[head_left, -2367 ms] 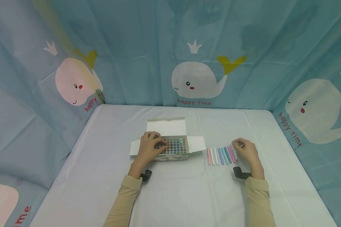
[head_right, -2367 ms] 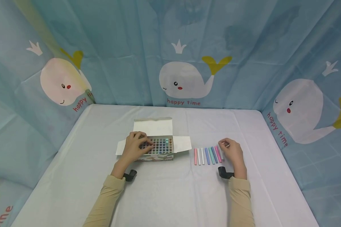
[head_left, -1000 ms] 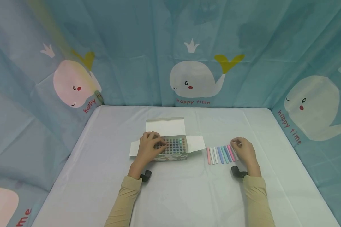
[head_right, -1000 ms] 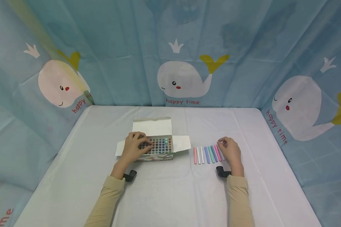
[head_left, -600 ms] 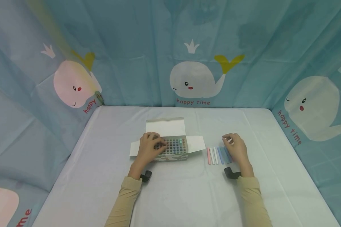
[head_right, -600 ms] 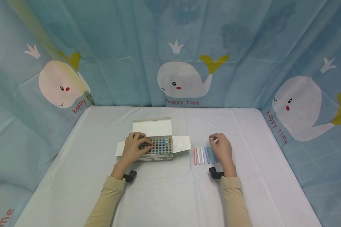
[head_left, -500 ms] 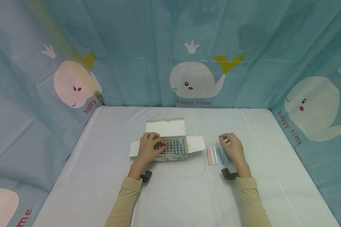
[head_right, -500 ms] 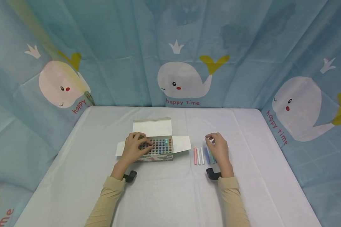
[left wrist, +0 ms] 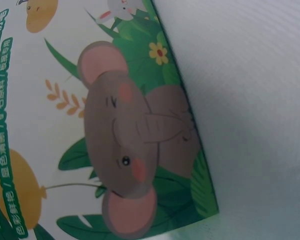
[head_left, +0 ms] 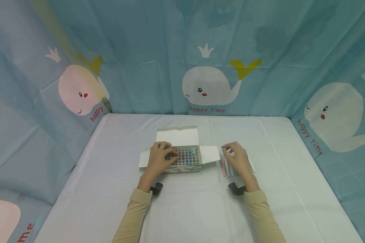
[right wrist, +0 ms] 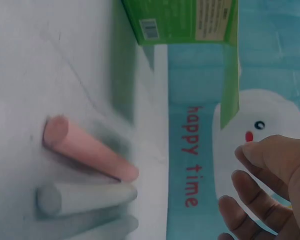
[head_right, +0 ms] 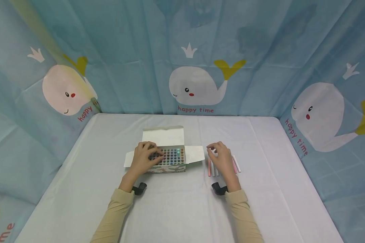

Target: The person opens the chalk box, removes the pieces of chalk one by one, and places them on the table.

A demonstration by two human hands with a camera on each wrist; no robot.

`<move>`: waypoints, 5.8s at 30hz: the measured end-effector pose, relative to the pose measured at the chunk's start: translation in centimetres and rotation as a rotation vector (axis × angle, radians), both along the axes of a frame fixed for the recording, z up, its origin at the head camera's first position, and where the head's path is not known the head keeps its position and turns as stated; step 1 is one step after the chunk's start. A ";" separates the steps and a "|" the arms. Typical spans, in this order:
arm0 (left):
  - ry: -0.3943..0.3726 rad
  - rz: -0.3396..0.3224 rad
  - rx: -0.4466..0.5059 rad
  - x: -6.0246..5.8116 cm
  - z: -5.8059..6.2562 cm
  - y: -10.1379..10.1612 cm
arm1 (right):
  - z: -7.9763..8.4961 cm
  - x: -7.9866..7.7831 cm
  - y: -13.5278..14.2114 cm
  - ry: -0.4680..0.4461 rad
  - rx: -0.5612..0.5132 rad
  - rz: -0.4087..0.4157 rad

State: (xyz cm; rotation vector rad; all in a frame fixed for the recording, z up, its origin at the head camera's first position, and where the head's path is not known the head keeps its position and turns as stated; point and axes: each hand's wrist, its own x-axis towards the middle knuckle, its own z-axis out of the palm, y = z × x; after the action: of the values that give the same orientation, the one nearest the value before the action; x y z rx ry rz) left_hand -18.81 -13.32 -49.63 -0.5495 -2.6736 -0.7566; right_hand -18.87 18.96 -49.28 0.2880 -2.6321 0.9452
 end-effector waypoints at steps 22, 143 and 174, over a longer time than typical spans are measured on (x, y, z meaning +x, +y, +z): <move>0.014 -0.001 -0.008 0.0 0.1 0.0 | 0.9 0.3 -6.7 0.054 -0.001 0.162; -0.011 0.015 0.007 0.3 0.3 0.2 | 0.0 0.4 8.3 -0.125 -0.087 -0.261; -0.028 0.027 0.006 0.5 0.6 0.2 | -2.1 0.7 10.7 -0.356 0.062 -0.238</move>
State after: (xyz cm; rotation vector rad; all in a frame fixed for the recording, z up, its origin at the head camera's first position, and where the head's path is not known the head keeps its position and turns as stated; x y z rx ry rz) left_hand -18.27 -13.15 -48.99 -0.5044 -2.6981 -0.7700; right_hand -18.17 29.67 -51.34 -0.1968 -2.9325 0.9043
